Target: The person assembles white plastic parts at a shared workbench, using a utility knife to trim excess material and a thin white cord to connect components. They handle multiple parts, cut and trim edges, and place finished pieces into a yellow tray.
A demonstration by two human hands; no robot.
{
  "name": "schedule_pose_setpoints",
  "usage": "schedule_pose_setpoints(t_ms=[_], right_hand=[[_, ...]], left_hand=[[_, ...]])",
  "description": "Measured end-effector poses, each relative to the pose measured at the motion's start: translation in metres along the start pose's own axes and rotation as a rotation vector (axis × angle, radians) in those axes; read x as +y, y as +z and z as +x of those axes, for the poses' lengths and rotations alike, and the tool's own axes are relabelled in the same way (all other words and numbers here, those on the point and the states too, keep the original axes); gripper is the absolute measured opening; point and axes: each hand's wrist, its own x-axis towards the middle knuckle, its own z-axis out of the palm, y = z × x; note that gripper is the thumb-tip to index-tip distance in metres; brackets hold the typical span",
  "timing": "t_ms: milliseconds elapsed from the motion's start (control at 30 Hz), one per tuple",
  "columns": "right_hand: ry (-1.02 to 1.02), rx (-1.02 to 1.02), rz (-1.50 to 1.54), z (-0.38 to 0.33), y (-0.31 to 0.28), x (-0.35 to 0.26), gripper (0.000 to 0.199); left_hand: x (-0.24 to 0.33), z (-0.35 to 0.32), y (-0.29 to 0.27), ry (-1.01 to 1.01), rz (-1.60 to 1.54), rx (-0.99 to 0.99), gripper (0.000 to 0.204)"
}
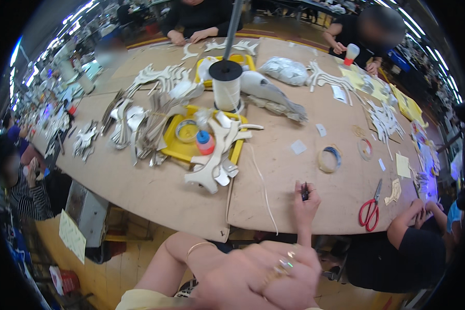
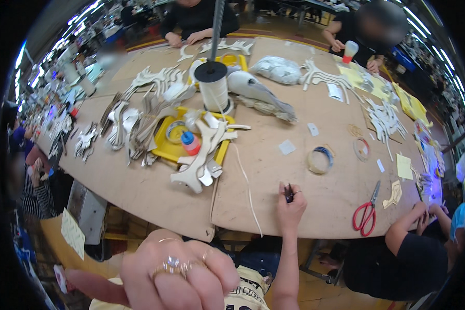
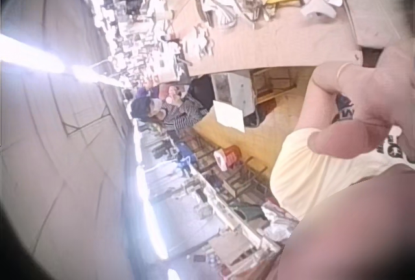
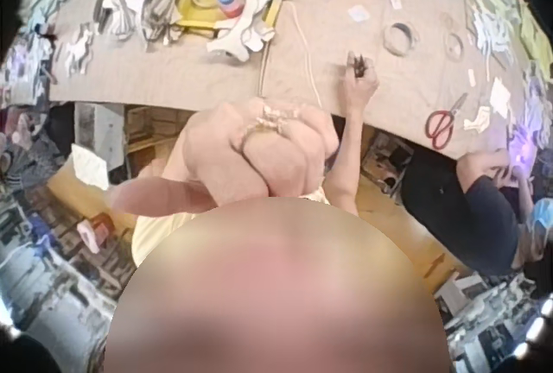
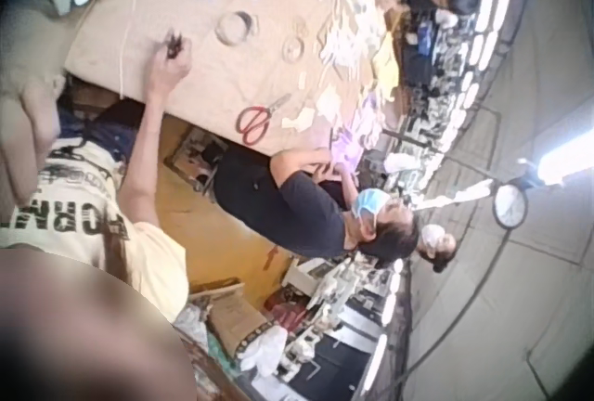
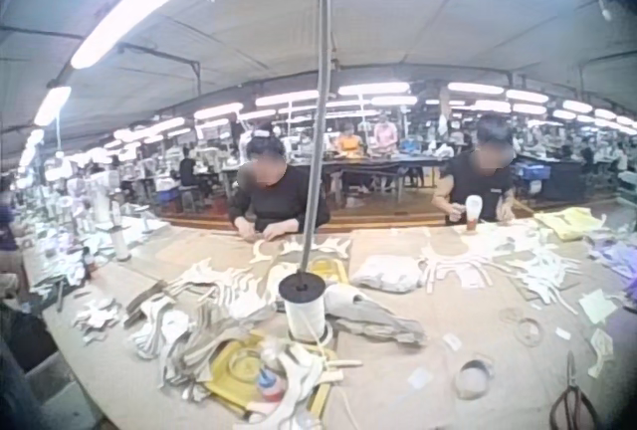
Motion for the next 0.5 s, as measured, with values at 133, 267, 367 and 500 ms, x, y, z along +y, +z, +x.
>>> schedule_pose_setpoints(t_ms=[133, 267, 367, 500], right_hand=[[0.004, -0.009, -0.029, 0.001, 0.001, 0.001, 0.031], [0.018, -0.011, -0.02, 0.0, 0.001, -0.002, 0.035], [0.009, -0.017, -0.049, 0.0, 0.0, -0.003, 0.036], [-0.037, -0.021, -0.074, 0.001, 0.0, -0.002, 0.037]], left_hand=[[-0.002, 0.013, -0.001, 0.077, -0.053, -0.169, 0.081], [-0.003, 0.013, 0.013, 0.128, -0.083, 0.007, 0.08], [0.002, 0.006, 0.018, 0.117, -0.094, 0.054, 0.079], [0.005, 0.0, 0.012, 0.115, -0.113, -0.006, 0.079]])
